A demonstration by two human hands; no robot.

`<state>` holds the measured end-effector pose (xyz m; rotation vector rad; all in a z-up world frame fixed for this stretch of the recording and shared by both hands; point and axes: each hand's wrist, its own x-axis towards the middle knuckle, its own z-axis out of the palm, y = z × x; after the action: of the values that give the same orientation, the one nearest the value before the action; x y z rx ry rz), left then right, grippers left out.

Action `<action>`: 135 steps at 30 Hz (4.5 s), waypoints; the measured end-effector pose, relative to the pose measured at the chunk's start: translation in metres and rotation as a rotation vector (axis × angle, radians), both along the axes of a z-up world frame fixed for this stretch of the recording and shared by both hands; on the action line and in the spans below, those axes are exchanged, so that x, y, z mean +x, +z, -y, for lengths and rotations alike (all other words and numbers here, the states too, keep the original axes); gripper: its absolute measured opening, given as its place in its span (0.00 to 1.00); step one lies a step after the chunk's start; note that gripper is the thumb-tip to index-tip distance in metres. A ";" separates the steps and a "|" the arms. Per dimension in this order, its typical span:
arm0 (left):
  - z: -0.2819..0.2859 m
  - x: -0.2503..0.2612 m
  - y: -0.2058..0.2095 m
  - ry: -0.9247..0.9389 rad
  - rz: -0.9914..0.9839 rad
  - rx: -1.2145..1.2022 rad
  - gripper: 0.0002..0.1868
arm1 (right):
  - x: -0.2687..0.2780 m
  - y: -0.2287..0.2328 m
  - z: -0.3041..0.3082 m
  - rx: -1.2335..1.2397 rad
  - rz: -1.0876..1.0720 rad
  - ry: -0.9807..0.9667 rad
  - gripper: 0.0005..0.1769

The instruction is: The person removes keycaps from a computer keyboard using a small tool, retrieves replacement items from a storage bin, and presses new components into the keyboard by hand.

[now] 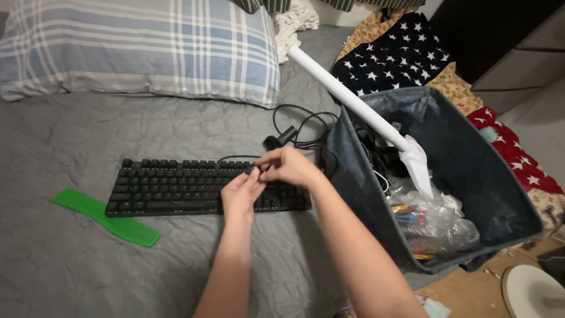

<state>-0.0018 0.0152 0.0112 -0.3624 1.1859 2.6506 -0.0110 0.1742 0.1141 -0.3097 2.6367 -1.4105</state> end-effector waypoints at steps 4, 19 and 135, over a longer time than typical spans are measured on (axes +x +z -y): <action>0.002 -0.003 -0.004 -0.001 0.059 0.005 0.13 | 0.004 -0.008 0.010 0.033 -0.049 -0.061 0.19; 0.007 -0.003 0.003 -0.021 0.045 0.192 0.17 | 0.002 -0.021 -0.003 -0.199 -0.018 -0.055 0.16; 0.024 0.017 0.010 0.202 -0.627 -1.357 0.13 | -0.023 -0.043 0.020 0.531 -0.243 -0.064 0.16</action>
<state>0.0150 -0.0092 0.0217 0.2287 3.1257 1.6319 -0.0343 0.1543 0.0710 -0.3492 3.1078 -0.6680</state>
